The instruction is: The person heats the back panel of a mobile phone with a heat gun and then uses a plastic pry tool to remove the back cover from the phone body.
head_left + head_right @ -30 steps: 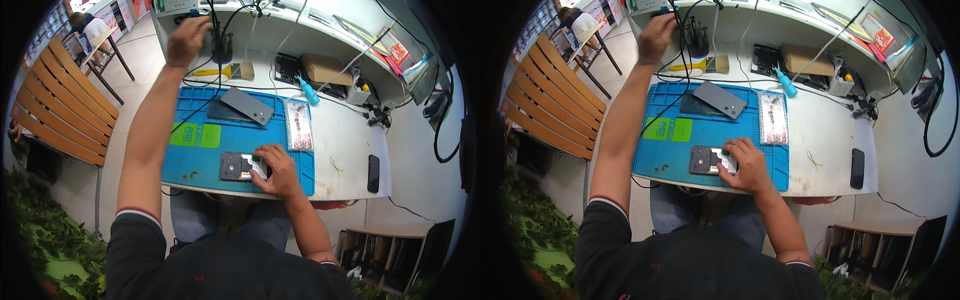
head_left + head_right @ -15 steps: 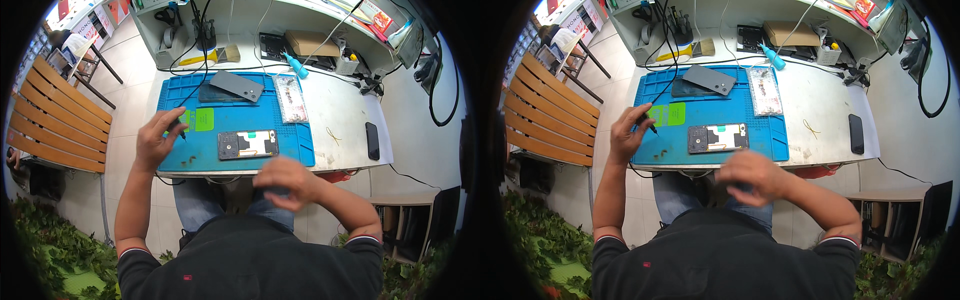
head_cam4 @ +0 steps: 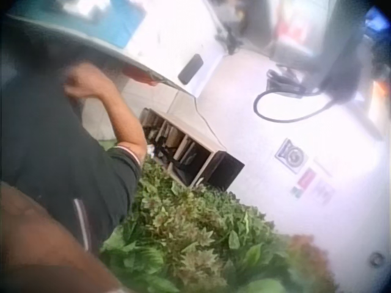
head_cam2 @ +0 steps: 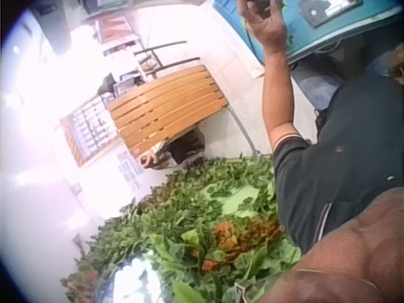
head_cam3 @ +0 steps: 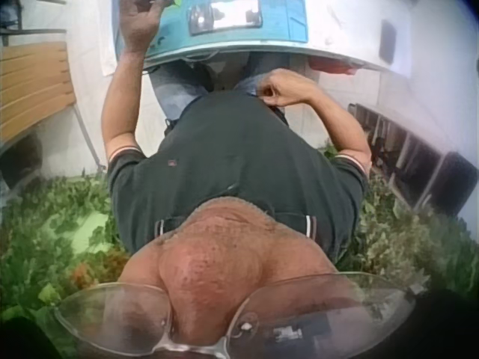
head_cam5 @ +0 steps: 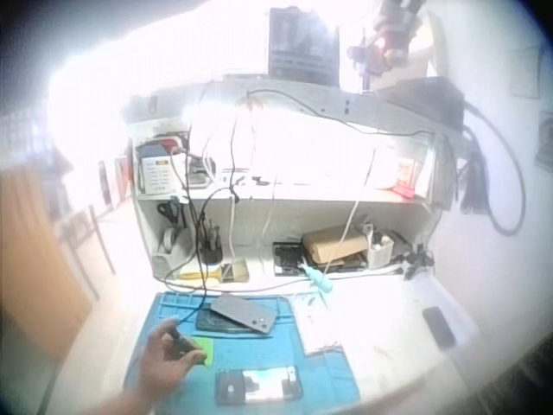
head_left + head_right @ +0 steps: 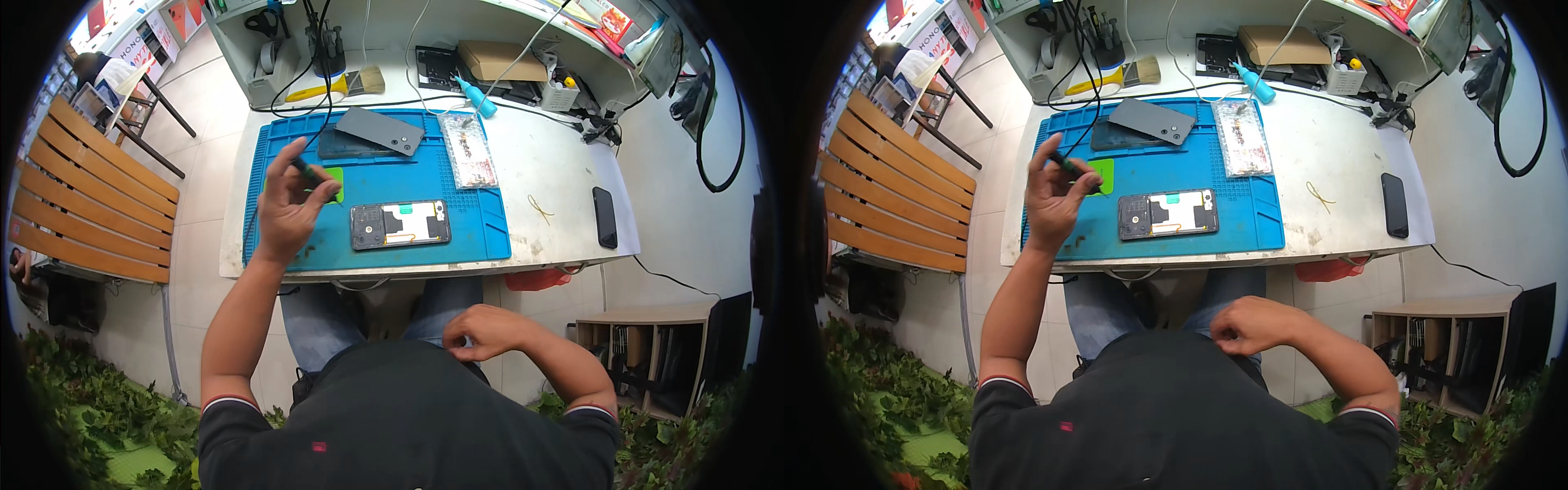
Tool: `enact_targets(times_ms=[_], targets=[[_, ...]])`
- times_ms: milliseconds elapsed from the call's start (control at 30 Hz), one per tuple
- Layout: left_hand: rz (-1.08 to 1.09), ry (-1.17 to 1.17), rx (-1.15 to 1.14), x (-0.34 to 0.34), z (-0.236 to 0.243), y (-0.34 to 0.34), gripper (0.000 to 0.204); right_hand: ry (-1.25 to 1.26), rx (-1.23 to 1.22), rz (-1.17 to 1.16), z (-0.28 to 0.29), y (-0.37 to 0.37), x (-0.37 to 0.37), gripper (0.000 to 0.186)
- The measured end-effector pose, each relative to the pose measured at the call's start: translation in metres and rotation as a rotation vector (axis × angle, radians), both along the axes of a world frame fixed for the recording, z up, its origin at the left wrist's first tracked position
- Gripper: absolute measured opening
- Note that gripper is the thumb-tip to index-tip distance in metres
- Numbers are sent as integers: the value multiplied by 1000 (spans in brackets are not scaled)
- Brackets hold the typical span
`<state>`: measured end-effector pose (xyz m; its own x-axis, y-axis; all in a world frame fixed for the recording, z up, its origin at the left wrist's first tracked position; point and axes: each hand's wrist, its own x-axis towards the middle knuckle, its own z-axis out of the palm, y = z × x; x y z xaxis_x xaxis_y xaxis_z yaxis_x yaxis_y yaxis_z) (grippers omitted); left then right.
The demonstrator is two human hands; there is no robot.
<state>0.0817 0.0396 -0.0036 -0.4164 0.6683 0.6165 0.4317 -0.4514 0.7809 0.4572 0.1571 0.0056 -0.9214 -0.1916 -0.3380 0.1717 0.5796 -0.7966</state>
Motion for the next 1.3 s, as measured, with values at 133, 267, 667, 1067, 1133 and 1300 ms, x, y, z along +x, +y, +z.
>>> enact_targets(times_ms=[133, 267, 667, 1067, 1133, 1300], targets=[[-62, 52, -40, -2, -16, 14, 80, 368, 65, -218, 43, -1, -48, 23], [-34, 57, -83, 1, -22, 21, 80, 684, 415, -498, 39, 23, -82, 40], [-23, 128, -120, 3, -13, 17, 76, 689, 364, -526, -12, 47, -120, 92], [52, 272, -303, 6, 16, 12, 64, 665, 357, -543, -12, 47, -118, 99], [-3, 230, -286, 7, 23, 12, 65, 670, 366, -537, -11, 48, -119, 96], [15, 361, -324, 12, 40, 11, 59, 708, 386, -541, -15, 50, -116, 92]])
